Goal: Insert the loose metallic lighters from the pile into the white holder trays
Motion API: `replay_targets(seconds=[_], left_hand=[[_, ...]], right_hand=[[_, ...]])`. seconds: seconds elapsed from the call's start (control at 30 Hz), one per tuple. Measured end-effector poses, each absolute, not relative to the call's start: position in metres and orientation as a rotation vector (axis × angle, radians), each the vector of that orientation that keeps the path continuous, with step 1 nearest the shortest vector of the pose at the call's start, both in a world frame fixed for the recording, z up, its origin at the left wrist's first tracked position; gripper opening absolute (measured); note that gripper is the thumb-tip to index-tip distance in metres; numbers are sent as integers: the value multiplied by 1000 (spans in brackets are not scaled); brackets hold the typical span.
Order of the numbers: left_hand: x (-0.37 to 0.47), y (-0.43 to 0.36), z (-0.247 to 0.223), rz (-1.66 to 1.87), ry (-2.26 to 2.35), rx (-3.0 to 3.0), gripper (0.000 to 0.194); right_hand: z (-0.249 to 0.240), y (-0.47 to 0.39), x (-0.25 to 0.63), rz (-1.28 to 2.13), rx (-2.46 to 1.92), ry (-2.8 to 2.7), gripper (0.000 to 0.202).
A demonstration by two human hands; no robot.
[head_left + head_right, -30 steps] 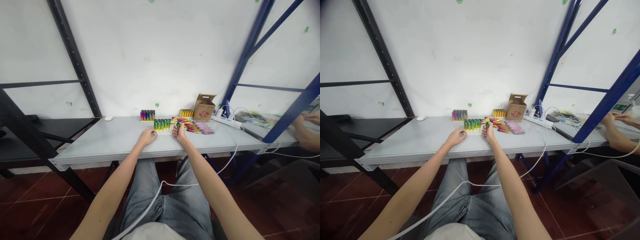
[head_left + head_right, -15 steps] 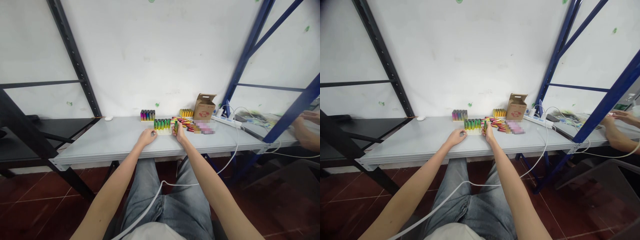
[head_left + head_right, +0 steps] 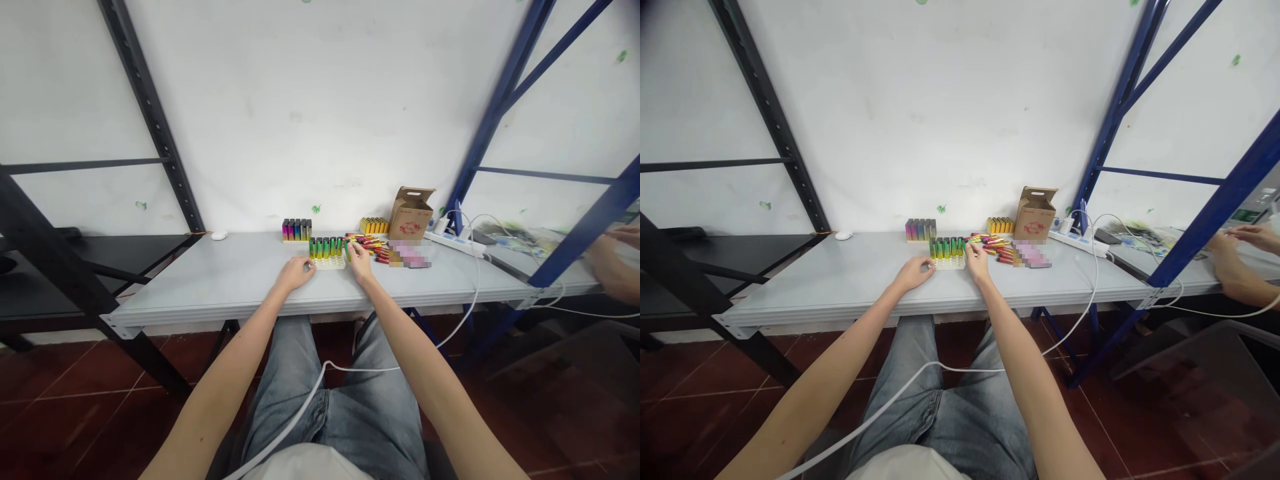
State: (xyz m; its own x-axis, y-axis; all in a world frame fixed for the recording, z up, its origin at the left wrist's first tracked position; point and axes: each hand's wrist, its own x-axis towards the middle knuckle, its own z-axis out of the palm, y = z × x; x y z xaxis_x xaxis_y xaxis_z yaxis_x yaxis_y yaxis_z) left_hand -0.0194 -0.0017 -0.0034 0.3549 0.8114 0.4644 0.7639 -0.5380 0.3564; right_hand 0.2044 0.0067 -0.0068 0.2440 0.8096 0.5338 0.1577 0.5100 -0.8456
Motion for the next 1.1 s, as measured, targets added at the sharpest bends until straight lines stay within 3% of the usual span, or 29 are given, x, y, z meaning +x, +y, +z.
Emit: replay_targets(seconds=[0.53, 1.1], left_hand=[[-20, -4, -2, 925, 1477, 2510, 22], [-20, 1, -6, 941, 1470, 2518, 20]], right_hand=[[-18, 20, 206, 635, -933, -1209, 40], [3, 19, 198, 224, -1161, -1512, 34]])
